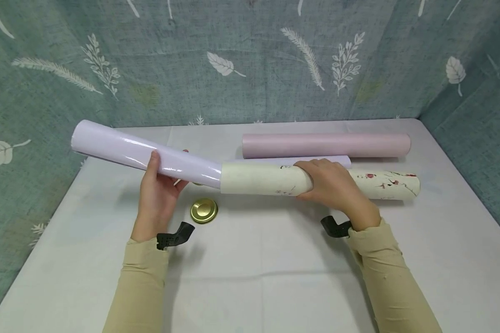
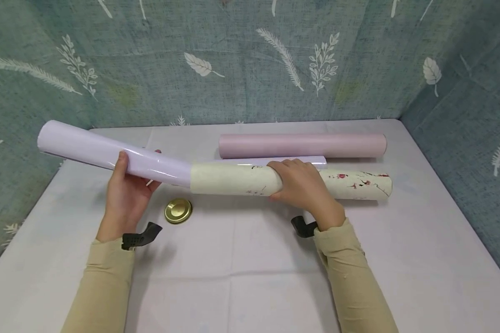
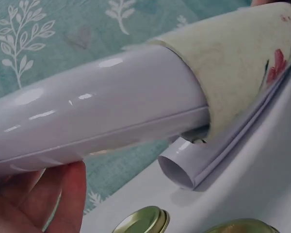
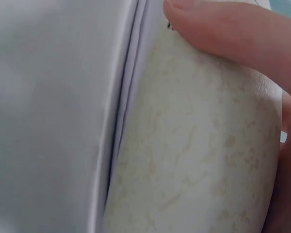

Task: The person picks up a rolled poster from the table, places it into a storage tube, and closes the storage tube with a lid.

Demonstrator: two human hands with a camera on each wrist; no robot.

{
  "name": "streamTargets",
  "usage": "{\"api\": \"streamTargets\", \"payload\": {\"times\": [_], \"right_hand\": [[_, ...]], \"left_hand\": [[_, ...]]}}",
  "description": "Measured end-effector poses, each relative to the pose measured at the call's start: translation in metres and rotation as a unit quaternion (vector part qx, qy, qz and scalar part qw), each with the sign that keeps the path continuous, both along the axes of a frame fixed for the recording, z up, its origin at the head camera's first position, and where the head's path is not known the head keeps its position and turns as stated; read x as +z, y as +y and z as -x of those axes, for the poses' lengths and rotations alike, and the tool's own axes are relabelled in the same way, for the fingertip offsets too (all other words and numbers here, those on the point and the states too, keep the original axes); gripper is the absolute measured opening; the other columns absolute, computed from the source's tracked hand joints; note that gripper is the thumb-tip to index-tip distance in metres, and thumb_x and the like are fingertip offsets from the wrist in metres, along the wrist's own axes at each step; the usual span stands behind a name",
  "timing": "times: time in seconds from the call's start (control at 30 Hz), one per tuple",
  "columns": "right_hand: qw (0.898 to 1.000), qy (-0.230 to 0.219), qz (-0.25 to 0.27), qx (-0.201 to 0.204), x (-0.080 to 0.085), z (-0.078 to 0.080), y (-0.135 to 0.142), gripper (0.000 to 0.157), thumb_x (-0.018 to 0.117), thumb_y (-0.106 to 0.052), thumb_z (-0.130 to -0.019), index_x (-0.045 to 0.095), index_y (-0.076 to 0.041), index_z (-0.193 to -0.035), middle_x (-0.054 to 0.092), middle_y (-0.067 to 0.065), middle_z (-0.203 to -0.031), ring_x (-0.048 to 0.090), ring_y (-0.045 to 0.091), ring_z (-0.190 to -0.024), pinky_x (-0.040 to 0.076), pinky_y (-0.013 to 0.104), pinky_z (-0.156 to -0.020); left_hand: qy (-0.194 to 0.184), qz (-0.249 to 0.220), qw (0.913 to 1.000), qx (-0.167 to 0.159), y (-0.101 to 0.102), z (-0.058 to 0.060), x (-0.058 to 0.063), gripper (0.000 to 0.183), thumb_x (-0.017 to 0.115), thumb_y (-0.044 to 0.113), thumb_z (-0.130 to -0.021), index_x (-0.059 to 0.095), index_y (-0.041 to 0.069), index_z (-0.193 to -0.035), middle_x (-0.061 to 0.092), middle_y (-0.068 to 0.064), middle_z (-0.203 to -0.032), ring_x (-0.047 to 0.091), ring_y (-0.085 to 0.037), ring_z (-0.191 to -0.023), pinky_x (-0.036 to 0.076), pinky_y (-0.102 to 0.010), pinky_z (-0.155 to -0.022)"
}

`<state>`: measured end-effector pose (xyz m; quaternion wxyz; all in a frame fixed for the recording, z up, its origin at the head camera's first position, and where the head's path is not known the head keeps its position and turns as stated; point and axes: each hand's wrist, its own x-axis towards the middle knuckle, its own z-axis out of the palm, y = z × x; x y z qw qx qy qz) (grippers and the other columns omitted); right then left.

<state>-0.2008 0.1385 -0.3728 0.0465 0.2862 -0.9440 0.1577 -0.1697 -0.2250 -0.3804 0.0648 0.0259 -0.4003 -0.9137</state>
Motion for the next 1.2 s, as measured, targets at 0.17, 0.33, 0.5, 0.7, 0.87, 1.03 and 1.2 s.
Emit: {"api": "streamTargets", "payload": {"times": [0.17, 0.33, 0.5, 0.7, 0.87, 1.03, 1.2], "right_hand": [[1.000, -0.015, -0.018, 0.012, -0.003, 0.000, -0.002, 0.070, 0.078, -0.043, -0.060, 0.052, -0.019, -0.121, 0.059, 0.004, -0.109, 0.052, 0.025, -0.098, 0.039, 0.045, -0.077], [0.999, -0.016, -0.029, 0.013, -0.005, 0.001, -0.003, 0.070, 0.078, -0.044, -0.060, 0.053, -0.018, -0.120, 0.059, 0.004, -0.108, 0.052, 0.026, -0.098, 0.039, 0.046, -0.078], [0.999, -0.023, -0.041, 0.018, -0.008, 0.000, -0.005, 0.069, 0.079, -0.044, -0.059, 0.054, -0.018, -0.118, 0.059, 0.003, -0.107, 0.052, 0.024, -0.098, 0.039, 0.045, -0.078], [0.998, -0.031, -0.055, 0.022, -0.010, 0.000, -0.007, 0.074, 0.078, -0.045, -0.059, 0.052, -0.017, -0.122, 0.058, 0.005, -0.112, 0.051, 0.025, -0.102, 0.037, 0.046, -0.083], [0.996, -0.049, -0.068, 0.017, -0.012, 0.000, -0.008, 0.076, 0.077, -0.046, -0.059, 0.050, -0.016, -0.124, 0.056, 0.005, -0.116, 0.049, 0.026, -0.106, 0.036, 0.046, -0.084], [0.995, -0.056, -0.077, 0.018, -0.012, 0.000, -0.009, 0.079, 0.077, -0.047, -0.060, 0.049, -0.015, -0.126, 0.054, 0.006, -0.119, 0.047, 0.027, -0.109, 0.035, 0.047, -0.087], [0.995, -0.059, -0.080, 0.016, -0.011, 0.000, -0.008, 0.080, 0.077, -0.048, -0.060, 0.048, -0.015, -0.127, 0.054, 0.006, -0.120, 0.047, 0.028, -0.109, 0.035, 0.048, -0.088]], "left_hand": [[0.002, 0.008, 0.9997, 0.024, -0.004, -0.003, -0.002, 0.037, 0.057, 0.020, -0.088, 0.040, 0.012, -0.120, 0.045, -0.007, -0.116, 0.048, -0.021, -0.104, 0.045, -0.038, -0.076], [0.005, 0.017, 0.9993, 0.032, -0.006, -0.003, -0.005, 0.036, 0.058, 0.013, -0.087, 0.041, 0.012, -0.119, 0.045, -0.005, -0.107, 0.050, -0.020, -0.093, 0.044, -0.036, -0.074], [-0.030, 0.012, 0.9990, 0.032, -0.011, -0.003, -0.007, 0.040, 0.060, 0.020, -0.086, 0.038, 0.015, -0.119, 0.042, -0.005, -0.111, 0.048, -0.021, -0.097, 0.042, -0.037, -0.076], [-0.085, 0.015, 0.9955, 0.041, -0.019, -0.005, -0.006, 0.058, 0.053, 0.053, -0.083, 0.027, 0.026, -0.127, 0.033, -0.004, -0.124, 0.037, -0.023, -0.113, 0.030, -0.040, -0.092], [-0.120, 0.027, 0.9898, 0.071, -0.023, -0.004, -0.010, 0.061, 0.050, 0.059, -0.080, 0.028, 0.028, -0.128, 0.034, -0.004, -0.125, 0.038, -0.022, -0.115, 0.028, -0.040, -0.093], [-0.121, 0.005, 0.9878, 0.097, -0.023, -0.003, -0.011, 0.058, 0.057, 0.051, -0.080, 0.033, 0.023, -0.125, 0.036, -0.003, -0.122, 0.038, -0.020, -0.112, 0.031, -0.036, -0.091], [-0.088, -0.002, 0.9861, 0.141, -0.027, -0.005, -0.008, 0.051, 0.065, 0.032, -0.081, 0.040, 0.017, -0.124, 0.038, -0.003, -0.120, 0.040, -0.019, -0.109, 0.033, -0.033, -0.086]]}}
